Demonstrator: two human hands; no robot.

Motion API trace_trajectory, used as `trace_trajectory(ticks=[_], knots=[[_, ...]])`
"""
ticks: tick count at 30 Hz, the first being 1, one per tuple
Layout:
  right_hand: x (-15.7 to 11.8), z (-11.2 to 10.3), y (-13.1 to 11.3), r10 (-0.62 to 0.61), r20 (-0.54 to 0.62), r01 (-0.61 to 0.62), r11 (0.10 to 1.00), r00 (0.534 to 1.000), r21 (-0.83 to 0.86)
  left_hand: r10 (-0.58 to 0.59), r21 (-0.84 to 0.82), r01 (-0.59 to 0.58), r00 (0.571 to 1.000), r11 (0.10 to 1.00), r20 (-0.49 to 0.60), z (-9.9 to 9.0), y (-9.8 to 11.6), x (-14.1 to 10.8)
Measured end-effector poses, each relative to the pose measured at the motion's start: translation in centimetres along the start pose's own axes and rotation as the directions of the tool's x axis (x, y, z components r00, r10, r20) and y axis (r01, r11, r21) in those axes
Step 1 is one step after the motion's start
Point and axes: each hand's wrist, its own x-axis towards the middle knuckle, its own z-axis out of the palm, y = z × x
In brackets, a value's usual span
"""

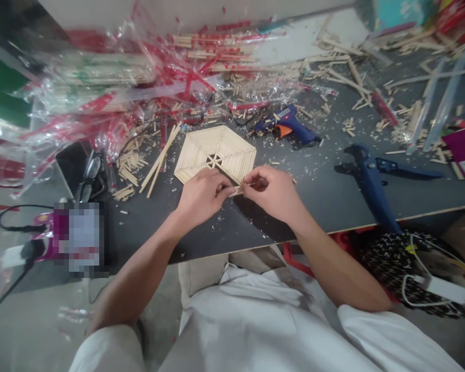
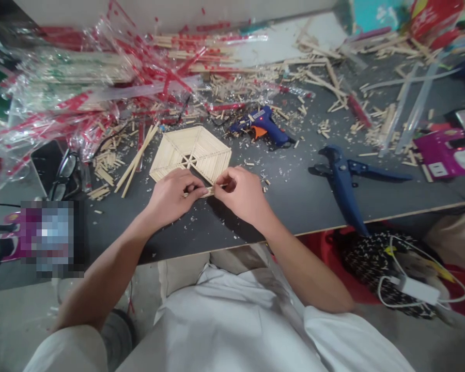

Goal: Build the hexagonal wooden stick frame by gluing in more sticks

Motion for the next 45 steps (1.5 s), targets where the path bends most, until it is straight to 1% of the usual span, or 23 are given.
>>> trace_trajectory(ticks=[3, 5, 9, 11, 13, 16, 18, 21, 24, 26, 28, 32, 36, 40, 45], knots=[[-0.1, 0.0, 0.2, -0.02, 0.002, 0.02, 1.0, 1.0, 0.012, 0.043, 0.024, -0.042, 0.998, 0.999, -0.036, 0.3, -0.1, -0.1], [-0.1, 0.0, 0.4, -0.058, 0.006, 0.058, 0.998, 0.998, 0.017, 0.105, 0.05, -0.101, 0.992, 0.994, -0.071, 0.4, -0.3, -0.3], [0.0, -0.3, 0.6, -0.202, 0.026, 0.202, 0.979, 0.979, 0.002, 0.252, 0.119, -0.233, 0.953, 0.965, -0.171, 0.6, -0.5, -0.7], [0.1, -0.5, 0.5, -0.254, 0.036, 0.254, 0.967, 0.966, 0.005, 0.289, 0.15, -0.262, 0.934, 0.953, -0.208, 0.6, -0.5, -0.9], [0.4, -0.6, 0.2, -0.264, 0.056, 0.263, 0.965, 0.963, 0.021, 0.282, 0.149, -0.253, 0.933, 0.956, -0.223, 0.4, -0.3, -1.0], [0.8, -0.8, -0.7, -0.252, 0.084, 0.25, 0.968, 0.964, 0.032, 0.225, 0.144, -0.198, 0.951, 0.97, -0.21, -0.1, 0.0, -1.2], [1.3, -0.9, -1.4, -0.262, 0.105, 0.26, 0.965, 0.959, 0.031, 0.201, 0.185, -0.165, 0.96, 0.969, -0.196, -0.4, 0.1, -1.3], [2.5, -1.2, -2.3, -0.318, 0.14, 0.315, 0.948, 0.938, 0.046, 0.208, 0.279, -0.15, 0.96, 0.948, -0.19, -0.5, -0.2, -1.2], [3.9, -1.0, -2.7, -0.38, 0.172, 0.374, 0.925, 0.909, 0.067, 0.188, 0.337, -0.108, 0.958, 0.935, -0.215, -0.5, -0.8, -1.1], [4.6, -0.7, -2.6, -0.394, 0.185, 0.384, 0.919, 0.9, 0.091, 0.164, 0.346, -0.078, 0.96, 0.935, -0.228, -0.5, -1.1, -1.1], [4.9, -0.4, -2.3, -0.392, 0.181, 0.373, 0.919, 0.902, 0.13, 0.153, 0.359, -0.065, 0.963, 0.931, -0.223, -0.5, -1.2, -1.1], [4.9, -0.1, -1.5, -0.369, 0.18, 0.338, 0.924, 0.912, 0.177, 0.155, 0.43, -0.059, 0.969, 0.901, -0.193, -0.4, -0.9, -1.1], [4.4, -0.2, -0.9, -0.35, 0.179, 0.319, 0.93, 0.919, 0.184, 0.178, 0.461, -0.083, 0.969, 0.883, -0.168, -0.1, -0.6, -1.1], [4.3, -0.3, -0.8, -0.374, 0.153, 0.345, 0.92, 0.915, 0.185, 0.173, 0.444, -0.089, 0.973, 0.891, -0.151, 0.1, -0.5, -1.2], [4.3, -0.6, -0.9, -0.34, 0.197, 0.319, 0.938, 0.919, 0.132, 0.169, 0.464, -0.084, 0.975, 0.882, -0.143, 0.1, -0.5, -1.3]])
